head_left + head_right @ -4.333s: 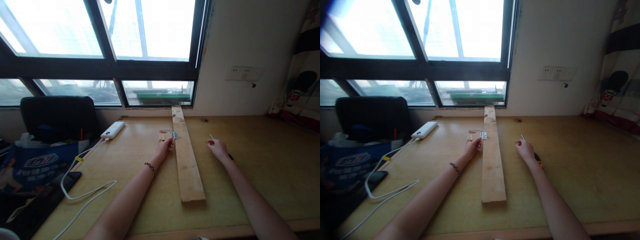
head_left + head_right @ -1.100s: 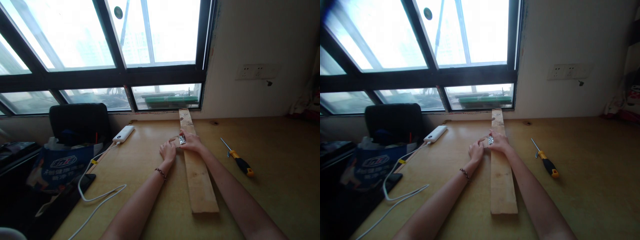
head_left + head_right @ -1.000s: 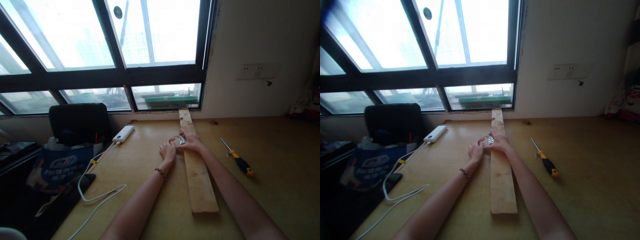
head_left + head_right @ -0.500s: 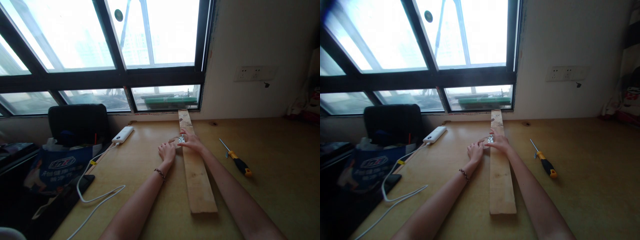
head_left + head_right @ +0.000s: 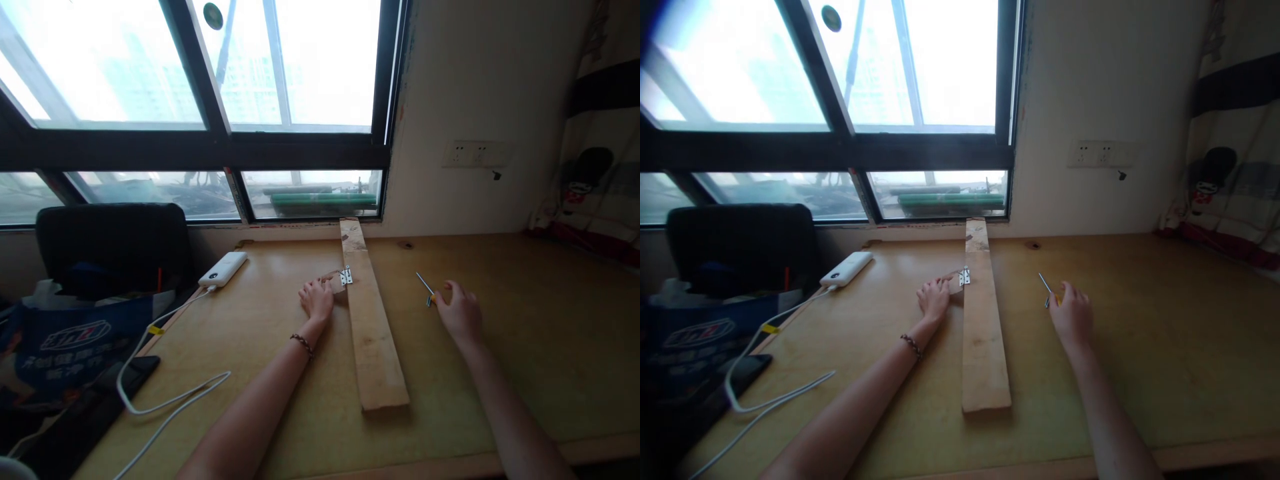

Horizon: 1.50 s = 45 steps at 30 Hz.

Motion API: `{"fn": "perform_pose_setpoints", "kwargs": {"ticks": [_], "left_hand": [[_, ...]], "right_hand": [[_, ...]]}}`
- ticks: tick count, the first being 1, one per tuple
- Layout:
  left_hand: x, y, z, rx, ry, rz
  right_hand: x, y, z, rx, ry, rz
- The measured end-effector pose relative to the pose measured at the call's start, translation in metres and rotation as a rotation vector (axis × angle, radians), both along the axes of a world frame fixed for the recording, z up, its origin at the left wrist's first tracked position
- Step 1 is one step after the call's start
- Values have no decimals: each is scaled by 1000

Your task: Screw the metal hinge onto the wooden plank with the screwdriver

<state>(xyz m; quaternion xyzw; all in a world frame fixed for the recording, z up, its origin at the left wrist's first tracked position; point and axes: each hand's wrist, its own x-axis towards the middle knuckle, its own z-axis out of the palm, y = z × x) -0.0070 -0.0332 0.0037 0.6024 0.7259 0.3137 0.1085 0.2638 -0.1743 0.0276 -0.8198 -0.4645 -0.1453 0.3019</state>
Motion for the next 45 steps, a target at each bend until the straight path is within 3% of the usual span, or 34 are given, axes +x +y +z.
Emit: {"fn": "perform_pose_setpoints", "kwargs": {"ticks": [5,10,15,17,19,21,24,27,30,35,38,42,45], "left_hand": [[0,0,-1,10,9,-7],[0,0,-2,20,-8,1],[0,4,-5,78,-63,22],[0,4,-4,125,-93,24],[2,-1,-3,226,-112,17],[5,-11,0,394,-95,-49],[11,-30,5,674,31,-351],[16,-42,9,908,179,-617],[19,-47,17,1075,273,-746],[25,-63,39,1139,505,-1086],[27,-73,53,1102,543,-1130],[17,-71,82,1069,380,-1085],[-3,-56,114,955,-45,-836]], "right_hand": [[10,-6,-17,-311,32,-86],[9,-2,-22,-378,44,-76],[10,-2,-21,-335,85,-94],[7,-2,-18,-217,140,-101],[1,-1,-12,1,226,-65],[-8,-2,-4,250,382,29],[-26,-8,10,442,823,304],[-47,-17,23,368,1223,632],[-65,-24,28,255,1357,807],[-81,-30,24,90,1417,993],[-84,-31,17,31,1422,1070],[-81,-17,13,100,1249,1070],[-78,17,18,106,899,1047]]}}
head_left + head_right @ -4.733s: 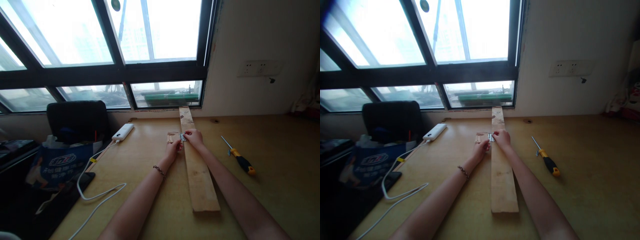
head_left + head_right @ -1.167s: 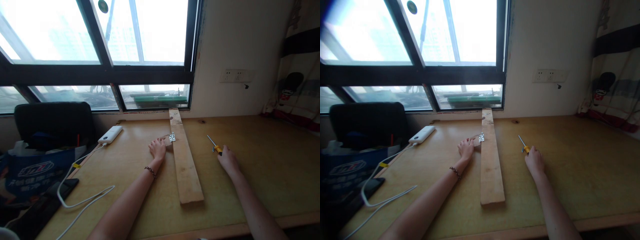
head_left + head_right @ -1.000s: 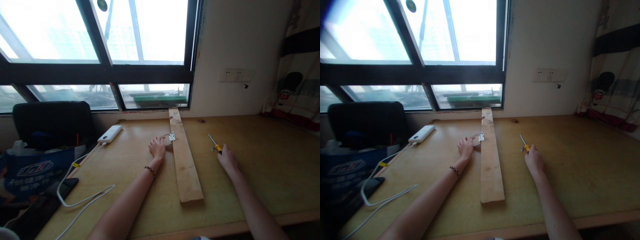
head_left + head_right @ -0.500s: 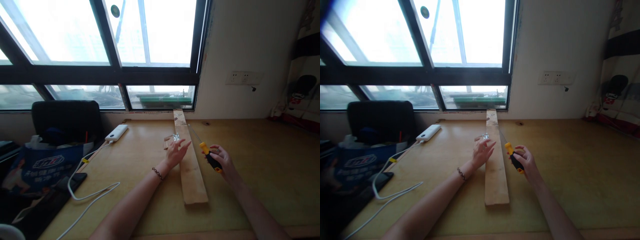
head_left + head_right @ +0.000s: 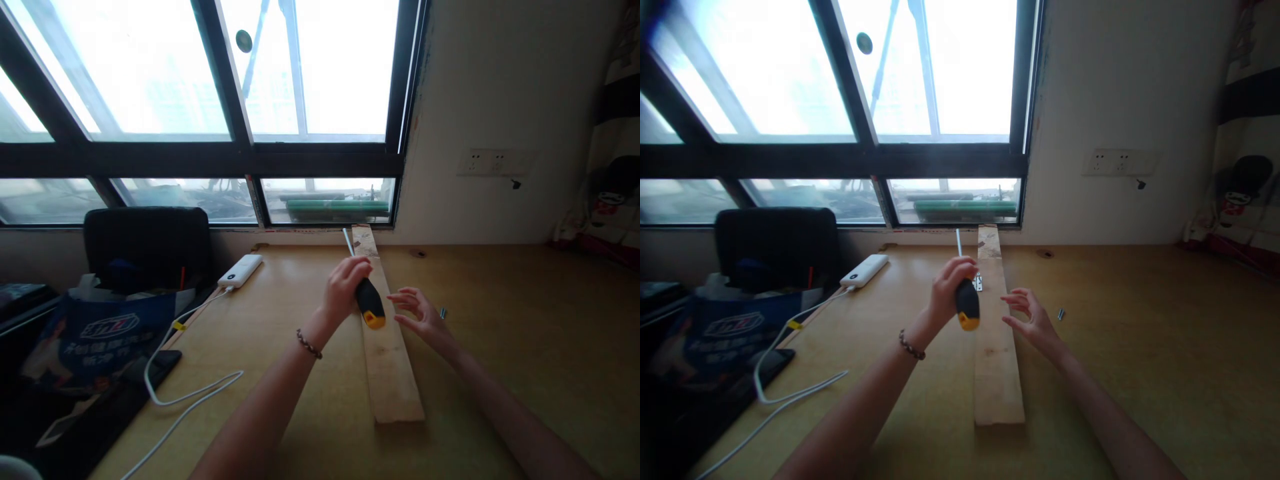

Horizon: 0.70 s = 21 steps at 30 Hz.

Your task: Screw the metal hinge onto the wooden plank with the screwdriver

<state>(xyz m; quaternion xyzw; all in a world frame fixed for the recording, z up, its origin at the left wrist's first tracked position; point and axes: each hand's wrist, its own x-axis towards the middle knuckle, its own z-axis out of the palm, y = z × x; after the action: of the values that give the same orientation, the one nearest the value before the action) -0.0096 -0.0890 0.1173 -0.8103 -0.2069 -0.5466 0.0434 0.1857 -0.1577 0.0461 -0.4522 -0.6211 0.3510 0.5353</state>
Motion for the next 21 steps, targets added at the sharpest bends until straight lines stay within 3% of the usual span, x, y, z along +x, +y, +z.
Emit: {"fn": "perform_pose_setpoints", "kwargs": {"ticks": [3,5,8,10,12,16,21], "left_hand": [[-27,28,29,-347,-353,229],[-46,51,38,-614,-457,338],[-66,83,30,-1139,-505,217],[-70,98,12,-1472,-578,33],[-69,108,-11,-1686,-591,-106],[-64,118,-50,-1883,-452,-44],[-65,116,-70,-1901,-300,-45]], "right_hand": [[-5,48,9,124,-272,-23],[-14,79,11,176,-373,12],[-31,110,7,141,-477,60],[-40,119,2,94,-555,87],[-44,122,-4,81,-614,88],[-46,124,-12,119,-651,30],[-47,124,-13,151,-655,-15]]}}
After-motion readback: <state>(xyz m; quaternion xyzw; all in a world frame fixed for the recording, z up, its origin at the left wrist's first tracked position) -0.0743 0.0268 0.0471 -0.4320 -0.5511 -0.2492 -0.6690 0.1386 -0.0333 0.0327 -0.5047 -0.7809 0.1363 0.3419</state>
